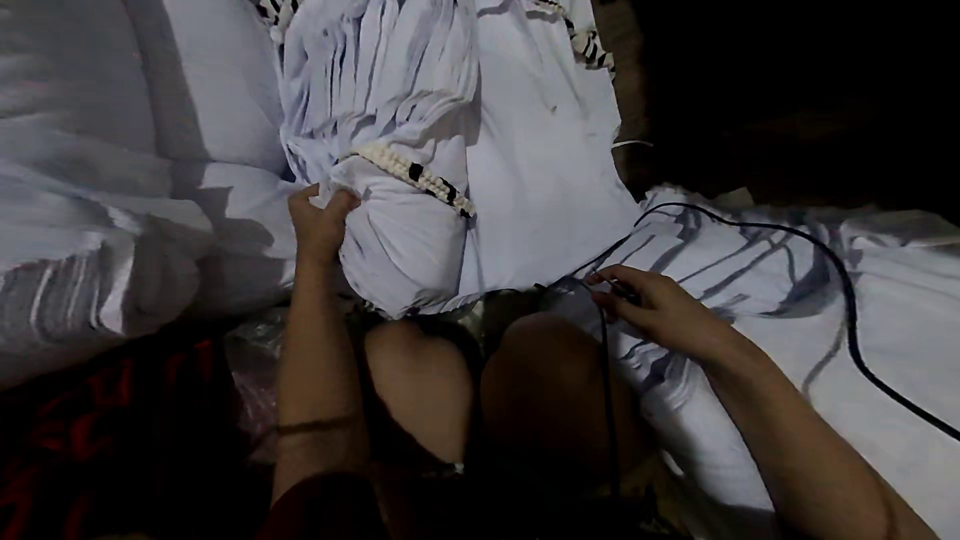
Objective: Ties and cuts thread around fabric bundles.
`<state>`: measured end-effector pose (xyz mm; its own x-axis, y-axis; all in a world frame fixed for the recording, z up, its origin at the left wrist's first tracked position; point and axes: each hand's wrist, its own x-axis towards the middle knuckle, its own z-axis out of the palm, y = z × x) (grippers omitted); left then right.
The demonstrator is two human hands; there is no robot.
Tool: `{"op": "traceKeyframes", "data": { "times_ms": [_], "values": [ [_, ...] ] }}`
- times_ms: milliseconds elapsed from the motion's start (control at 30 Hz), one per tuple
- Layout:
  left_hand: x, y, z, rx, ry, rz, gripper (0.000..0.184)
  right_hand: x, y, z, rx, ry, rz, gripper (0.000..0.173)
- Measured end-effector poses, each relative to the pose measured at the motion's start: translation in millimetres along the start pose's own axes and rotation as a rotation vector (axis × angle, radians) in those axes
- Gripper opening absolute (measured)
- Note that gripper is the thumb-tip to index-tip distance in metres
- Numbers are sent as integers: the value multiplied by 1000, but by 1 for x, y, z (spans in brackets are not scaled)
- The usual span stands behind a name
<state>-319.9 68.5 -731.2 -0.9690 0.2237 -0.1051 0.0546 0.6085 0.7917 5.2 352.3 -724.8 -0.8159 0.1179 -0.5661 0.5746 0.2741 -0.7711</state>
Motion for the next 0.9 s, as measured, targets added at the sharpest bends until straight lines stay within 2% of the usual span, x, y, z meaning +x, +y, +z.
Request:
{"op": "traceKeyframes", "data": {
  "times_ms": [167,267,333,467,900],
  "values": [
    [0,-1,0,-11,-17,20,26,0,1,0,11,-4,-5,26],
    [1,-5,0,-29,-15,59,20,1,0,0,15,-17,-2,25],
    [0,-4,0,-10,-13,37,19,1,-1,0,9,-25,0,25],
    [-4,0,1,-18,-4,-11,32,2,-2,0,-3,-32,7,26],
    [-19,8,8,-88,7,-34,27,2,-10,-3,-30,-104,42,35]
  ]
}}
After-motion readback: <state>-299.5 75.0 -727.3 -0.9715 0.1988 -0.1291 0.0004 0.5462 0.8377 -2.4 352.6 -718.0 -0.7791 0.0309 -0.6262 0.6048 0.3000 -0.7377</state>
